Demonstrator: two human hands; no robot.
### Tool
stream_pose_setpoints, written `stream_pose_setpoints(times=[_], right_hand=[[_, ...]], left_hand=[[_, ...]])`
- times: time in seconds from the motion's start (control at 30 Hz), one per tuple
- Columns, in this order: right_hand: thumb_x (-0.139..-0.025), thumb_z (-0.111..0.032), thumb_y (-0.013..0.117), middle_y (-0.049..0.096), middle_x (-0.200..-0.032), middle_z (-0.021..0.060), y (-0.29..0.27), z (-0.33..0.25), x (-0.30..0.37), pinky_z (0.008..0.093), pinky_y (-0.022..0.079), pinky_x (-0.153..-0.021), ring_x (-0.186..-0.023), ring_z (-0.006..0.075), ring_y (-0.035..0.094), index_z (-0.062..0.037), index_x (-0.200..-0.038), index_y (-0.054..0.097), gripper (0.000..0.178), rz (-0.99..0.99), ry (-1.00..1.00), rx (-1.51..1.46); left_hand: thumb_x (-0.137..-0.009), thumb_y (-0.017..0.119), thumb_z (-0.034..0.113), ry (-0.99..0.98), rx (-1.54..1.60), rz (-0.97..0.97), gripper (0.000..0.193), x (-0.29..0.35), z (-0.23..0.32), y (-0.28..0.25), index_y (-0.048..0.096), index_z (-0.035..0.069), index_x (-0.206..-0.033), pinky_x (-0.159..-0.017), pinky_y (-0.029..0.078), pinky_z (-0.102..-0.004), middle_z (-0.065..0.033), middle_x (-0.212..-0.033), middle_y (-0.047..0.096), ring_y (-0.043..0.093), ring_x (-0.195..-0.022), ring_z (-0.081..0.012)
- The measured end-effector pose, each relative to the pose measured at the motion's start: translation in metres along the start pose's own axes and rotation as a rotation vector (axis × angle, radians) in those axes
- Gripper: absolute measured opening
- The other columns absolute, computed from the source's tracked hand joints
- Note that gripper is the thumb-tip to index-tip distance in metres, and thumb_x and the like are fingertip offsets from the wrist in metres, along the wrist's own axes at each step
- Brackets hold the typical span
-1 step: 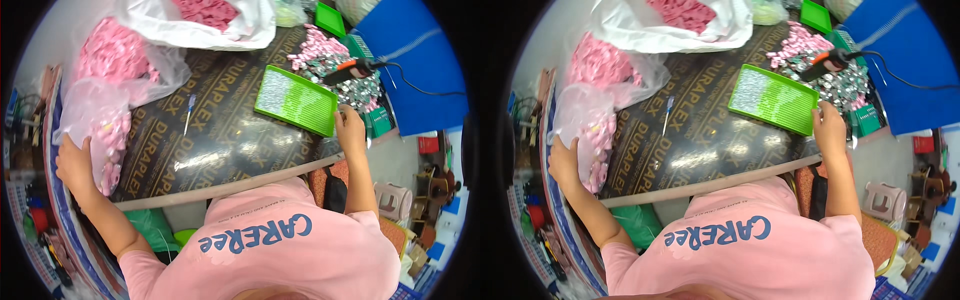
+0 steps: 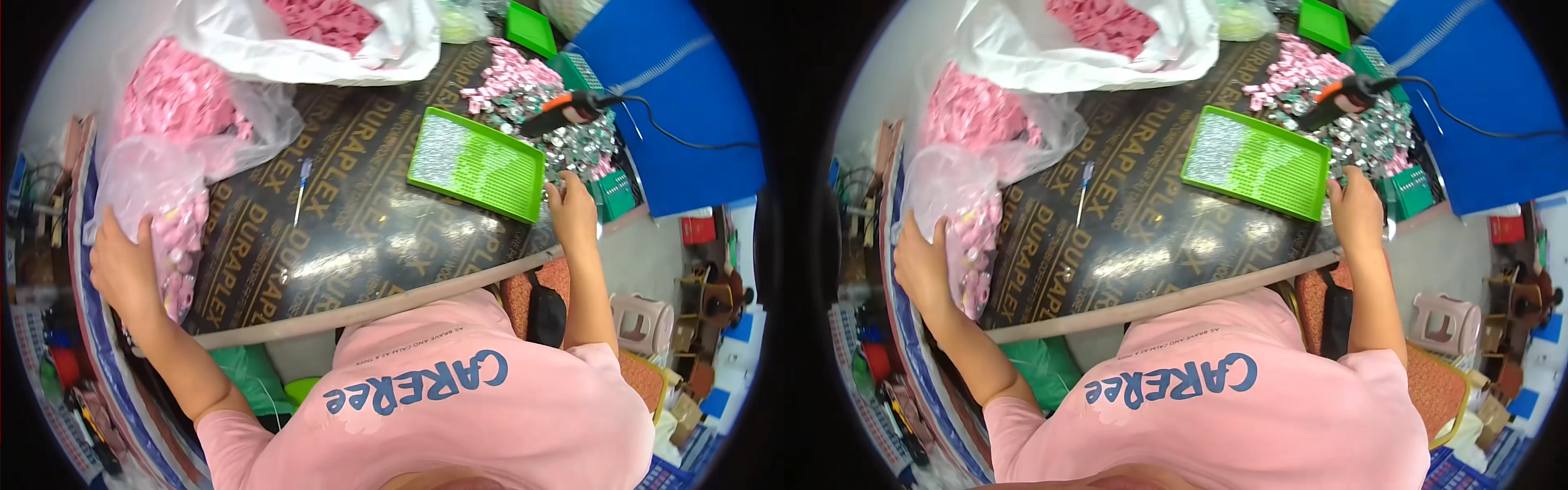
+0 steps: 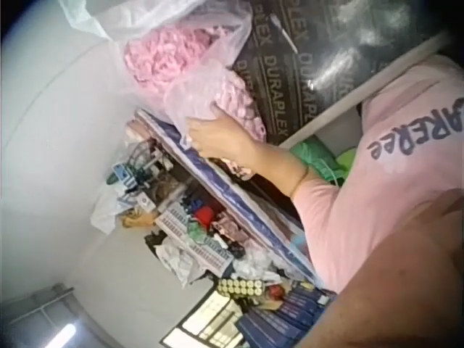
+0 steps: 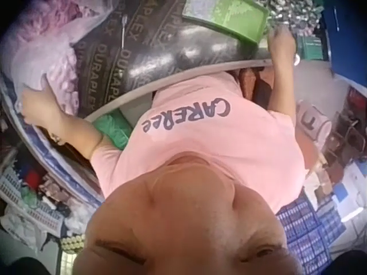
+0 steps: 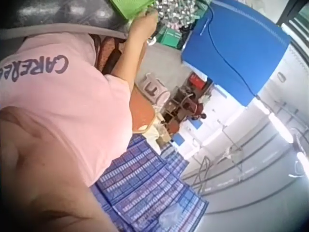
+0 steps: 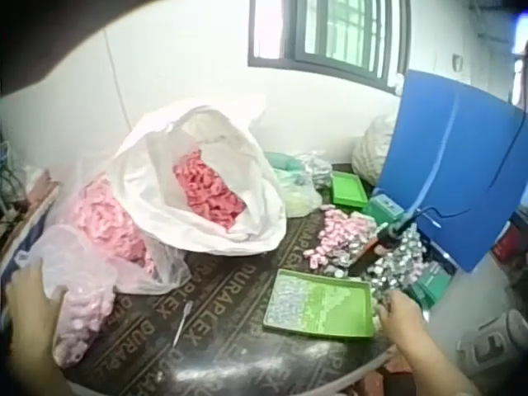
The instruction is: Sorting and assembling small plastic toy components and metallic parts at a workbench using a handheld tool.
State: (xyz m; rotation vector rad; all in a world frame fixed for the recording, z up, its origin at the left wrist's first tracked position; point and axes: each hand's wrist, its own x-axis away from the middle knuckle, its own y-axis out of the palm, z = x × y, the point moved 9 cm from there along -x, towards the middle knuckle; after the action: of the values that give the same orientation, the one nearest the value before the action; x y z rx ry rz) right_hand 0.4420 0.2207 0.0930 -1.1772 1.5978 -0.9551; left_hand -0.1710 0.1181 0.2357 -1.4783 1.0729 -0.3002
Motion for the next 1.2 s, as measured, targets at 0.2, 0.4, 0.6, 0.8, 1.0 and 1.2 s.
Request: stream_pose_setpoints(times=[0.2,0.4,0.6,0.8,1.0,1.2], right_hand=[[-0.093,-0.029,0.067,0.07,-0.09,0.0278,0.068,0.066,0.007,0.049,0.054,-0.078,-0.089,0.045,0.069,0.0015,-0.115,0.063,0.038,-0.246,0.243,-0.305],[-0.093,-0.015,0.058,0.065,-0.083,0.0314,0.077,0.045,0.016,0.0581,0.048,-0.07,-0.083,0.0499,0.064,0.0019,-0.111,0.049,0.026,-0.275,0.112,-0.42],[-0.094,-0.017,0.055,0.065,-0.083,0.0304,0.093,-0.027,0.032,0.0595,0.049,-0.072,-0.08,0.0507,0.064,0.001,-0.108,0.049,0.024,-0.423,-0.101,-0.571],[-0.093,-0.02,0.058,0.068,-0.088,0.0252,0.146,-0.115,-0.013,0.0559,0.052,-0.072,-0.084,0.0462,0.067,-0.0038,-0.108,0.054,0.022,-0.507,-0.471,-0.437],[-0.094,-0.027,0.056,0.072,-0.097,0.0174,0.151,-0.152,-0.083,0.0541,0.055,-0.077,-0.093,0.0409,0.069,-0.0107,-0.109,0.063,0.023,-0.395,-0.517,-0.135],[-0.096,-0.02,0.049,0.071,-0.103,0.0212,0.142,-0.151,-0.066,0.0541,0.053,-0.083,-0.098,0.0416,0.068,-0.0074,-0.11,0.062,0.022,-0.361,-0.424,-0.147]], left_hand=[[-0.101,0.06,0.023,0.619,1.239,-0.547,0.035,0.081,0.252,0.03,0.06,0.002,-0.13,-0.071,0.054,-0.0333,-0.0106,-0.091,0.069,0.067,-0.078,-0.0191],[-0.103,0.052,0.041,0.49,1.215,-0.796,0.046,0.114,0.35,0.109,0.062,0.005,-0.128,-0.074,0.052,-0.0393,-0.0192,-0.091,0.071,0.069,-0.08,-0.0298],[-0.109,0.043,0.03,0.125,1.473,-0.53,0.035,0.106,0.21,0.167,0.066,0.007,-0.123,-0.06,0.044,-0.0232,-0.0027,-0.077,0.061,0.054,-0.063,-0.0086],[-0.095,0.058,0.006,0.623,0.828,-0.026,0.02,0.135,0.17,0.153,0.065,-0.001,-0.112,-0.094,0.046,-0.0454,-0.0192,-0.11,0.066,0.06,-0.104,-0.0387],[-0.09,0.066,0.005,0.566,0.872,0.069,0.015,0.133,0.179,0.132,0.066,0.003,-0.105,-0.091,0.046,-0.0442,-0.0151,-0.102,0.065,0.06,-0.099,-0.0365],[-0.091,0.064,0.007,0.359,0.789,0.018,0.011,0.128,0.153,0.153,0.068,0.005,-0.101,-0.083,0.049,-0.0433,-0.0129,-0.094,0.065,0.061,-0.092,-0.034]])
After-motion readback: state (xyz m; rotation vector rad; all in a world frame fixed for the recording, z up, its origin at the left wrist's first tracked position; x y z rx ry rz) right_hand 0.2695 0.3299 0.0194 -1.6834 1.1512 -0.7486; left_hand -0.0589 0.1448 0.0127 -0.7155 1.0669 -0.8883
